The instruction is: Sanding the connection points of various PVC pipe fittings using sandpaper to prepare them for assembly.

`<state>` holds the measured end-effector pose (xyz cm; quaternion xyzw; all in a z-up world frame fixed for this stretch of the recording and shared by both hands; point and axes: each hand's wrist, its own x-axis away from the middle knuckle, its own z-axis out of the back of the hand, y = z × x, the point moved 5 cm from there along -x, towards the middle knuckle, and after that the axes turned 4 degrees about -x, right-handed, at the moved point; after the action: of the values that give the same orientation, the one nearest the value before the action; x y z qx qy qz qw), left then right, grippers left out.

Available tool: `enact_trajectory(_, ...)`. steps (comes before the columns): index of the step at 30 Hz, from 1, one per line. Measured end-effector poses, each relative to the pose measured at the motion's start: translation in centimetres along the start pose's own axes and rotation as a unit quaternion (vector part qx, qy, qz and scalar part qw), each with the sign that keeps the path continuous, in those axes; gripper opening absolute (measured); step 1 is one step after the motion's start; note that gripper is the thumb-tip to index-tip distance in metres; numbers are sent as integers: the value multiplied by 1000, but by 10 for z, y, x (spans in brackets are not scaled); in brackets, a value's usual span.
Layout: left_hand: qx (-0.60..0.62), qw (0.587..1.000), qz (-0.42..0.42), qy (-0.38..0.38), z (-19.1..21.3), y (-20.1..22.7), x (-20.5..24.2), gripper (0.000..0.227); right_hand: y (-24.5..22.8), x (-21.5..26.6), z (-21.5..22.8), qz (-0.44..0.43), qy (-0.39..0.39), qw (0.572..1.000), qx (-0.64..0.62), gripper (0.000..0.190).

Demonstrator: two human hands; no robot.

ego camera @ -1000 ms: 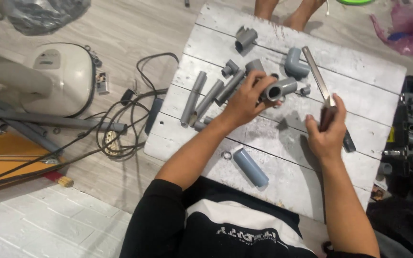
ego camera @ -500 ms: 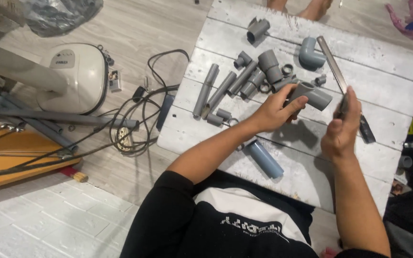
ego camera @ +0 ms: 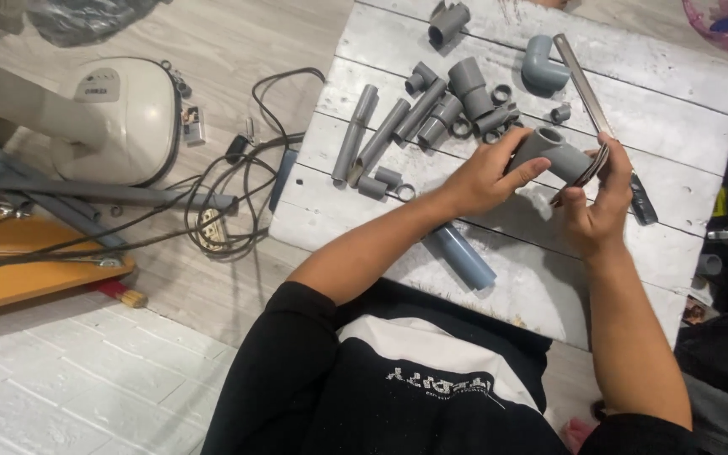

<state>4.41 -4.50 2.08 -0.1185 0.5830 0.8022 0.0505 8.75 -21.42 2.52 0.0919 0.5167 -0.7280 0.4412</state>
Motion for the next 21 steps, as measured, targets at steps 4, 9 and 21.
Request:
enact_trajectory(4,35,999,14,-2,-4,-3,0,51,-6,-1,-1,-2,7,1000,-5,62)
enact_trajectory(9,61,997,39,-38,-6,-7,0,57,-3,0,-1,-30,10,999,-41,63)
enact_trajectory(21,-21,998,-53,-5,1,0,-1,44,39,11,4,-66,50,997,-6,61)
